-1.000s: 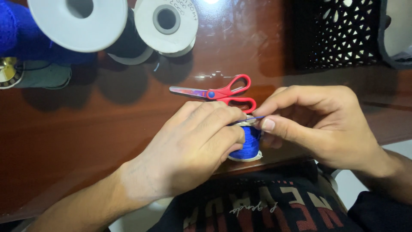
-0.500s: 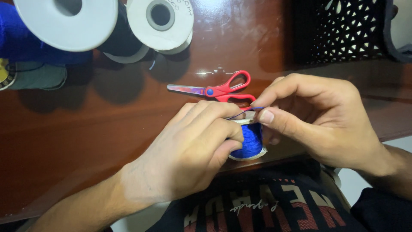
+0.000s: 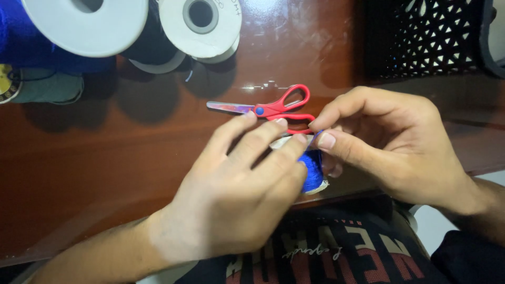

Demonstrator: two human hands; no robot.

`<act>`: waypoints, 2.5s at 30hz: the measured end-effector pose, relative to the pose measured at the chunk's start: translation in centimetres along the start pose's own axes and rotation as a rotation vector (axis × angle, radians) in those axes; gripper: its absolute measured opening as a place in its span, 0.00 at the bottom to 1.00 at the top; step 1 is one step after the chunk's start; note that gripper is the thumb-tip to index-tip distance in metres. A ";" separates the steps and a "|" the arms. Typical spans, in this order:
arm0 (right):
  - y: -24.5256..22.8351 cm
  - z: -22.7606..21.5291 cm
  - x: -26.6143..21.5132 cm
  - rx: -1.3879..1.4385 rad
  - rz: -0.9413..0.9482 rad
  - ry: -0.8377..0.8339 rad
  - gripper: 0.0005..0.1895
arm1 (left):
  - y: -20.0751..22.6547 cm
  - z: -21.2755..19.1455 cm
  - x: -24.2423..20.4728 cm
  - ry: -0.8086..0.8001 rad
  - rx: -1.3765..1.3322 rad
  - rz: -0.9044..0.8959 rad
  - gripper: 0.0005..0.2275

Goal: Organize and secure thread spools in storage baskets.

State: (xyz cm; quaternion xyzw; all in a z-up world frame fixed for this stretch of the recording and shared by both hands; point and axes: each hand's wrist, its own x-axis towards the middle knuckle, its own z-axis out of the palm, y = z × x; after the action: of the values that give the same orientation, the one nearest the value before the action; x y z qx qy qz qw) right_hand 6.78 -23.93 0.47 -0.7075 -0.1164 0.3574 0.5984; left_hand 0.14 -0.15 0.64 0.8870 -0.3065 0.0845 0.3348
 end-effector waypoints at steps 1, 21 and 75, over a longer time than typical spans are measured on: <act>0.0 0.0 0.1 0.021 -0.006 -0.012 0.10 | 0.1 -0.1 0.1 -0.003 0.066 0.056 0.12; -0.1 0.1 0.5 0.016 -0.021 -0.050 0.10 | -1.4 1.9 -0.8 -0.026 0.098 0.085 0.08; -0.1 -3.1 0.2 0.088 -0.127 -0.209 0.04 | 2.0 1.1 0.7 -0.032 -0.226 -0.263 0.07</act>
State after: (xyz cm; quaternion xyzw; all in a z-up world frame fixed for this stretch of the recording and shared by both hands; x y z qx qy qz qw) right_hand 8.97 -26.15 0.58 -0.6306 -0.2069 0.3955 0.6349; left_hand -0.56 -2.31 1.12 0.8774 -0.2005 -0.0093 0.4358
